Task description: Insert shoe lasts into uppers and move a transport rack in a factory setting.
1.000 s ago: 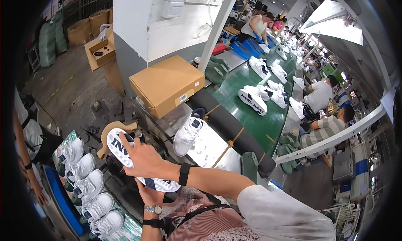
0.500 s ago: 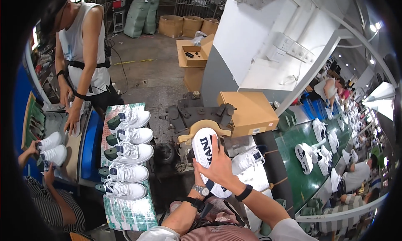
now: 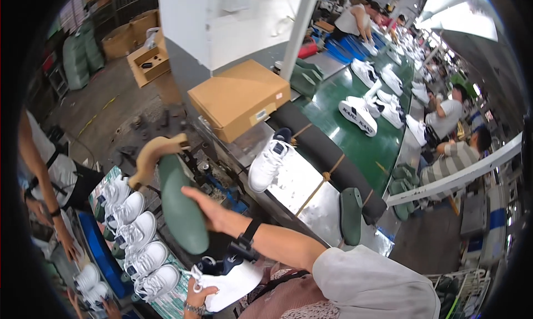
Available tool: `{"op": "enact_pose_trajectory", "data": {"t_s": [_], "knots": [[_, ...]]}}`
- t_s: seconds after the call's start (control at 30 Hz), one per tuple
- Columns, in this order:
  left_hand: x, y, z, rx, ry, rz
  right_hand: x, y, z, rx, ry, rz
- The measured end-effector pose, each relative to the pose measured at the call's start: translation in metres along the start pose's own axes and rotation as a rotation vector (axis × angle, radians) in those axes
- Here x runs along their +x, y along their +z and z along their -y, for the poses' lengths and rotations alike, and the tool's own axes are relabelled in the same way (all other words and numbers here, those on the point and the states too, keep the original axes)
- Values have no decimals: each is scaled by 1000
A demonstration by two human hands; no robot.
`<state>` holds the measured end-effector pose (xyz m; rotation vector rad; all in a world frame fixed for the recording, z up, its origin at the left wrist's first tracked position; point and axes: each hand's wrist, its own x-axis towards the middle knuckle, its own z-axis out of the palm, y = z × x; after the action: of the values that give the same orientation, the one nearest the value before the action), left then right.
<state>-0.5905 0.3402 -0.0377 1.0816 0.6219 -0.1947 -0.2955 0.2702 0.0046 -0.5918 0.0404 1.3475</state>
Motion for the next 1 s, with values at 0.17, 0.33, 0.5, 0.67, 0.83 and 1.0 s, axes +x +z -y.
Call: {"op": "enact_pose_trajectory", "data": {"t_s": [0.17,0.33,0.5,0.67,0.83,1.0], "knots": [[11,1,37,74,-26,-274,-69,-11,25,-276,-164,109],[117,137,-24,281,141,100,-239,-59,80,-1010,-887,-351],[262,286,-60,466,430,346,-405,-179,74,-1050,-997,-1600],[416,322,-75,1878,212,-47,-475,-304,11,-1079,-679,-1949],[409,323,-62,1400,438,0,-436,-283,3,-1357,-385,-1857],[371,409,-92,1263,548,506,-407,-288,-1,-1538,-199,-1767]]}}
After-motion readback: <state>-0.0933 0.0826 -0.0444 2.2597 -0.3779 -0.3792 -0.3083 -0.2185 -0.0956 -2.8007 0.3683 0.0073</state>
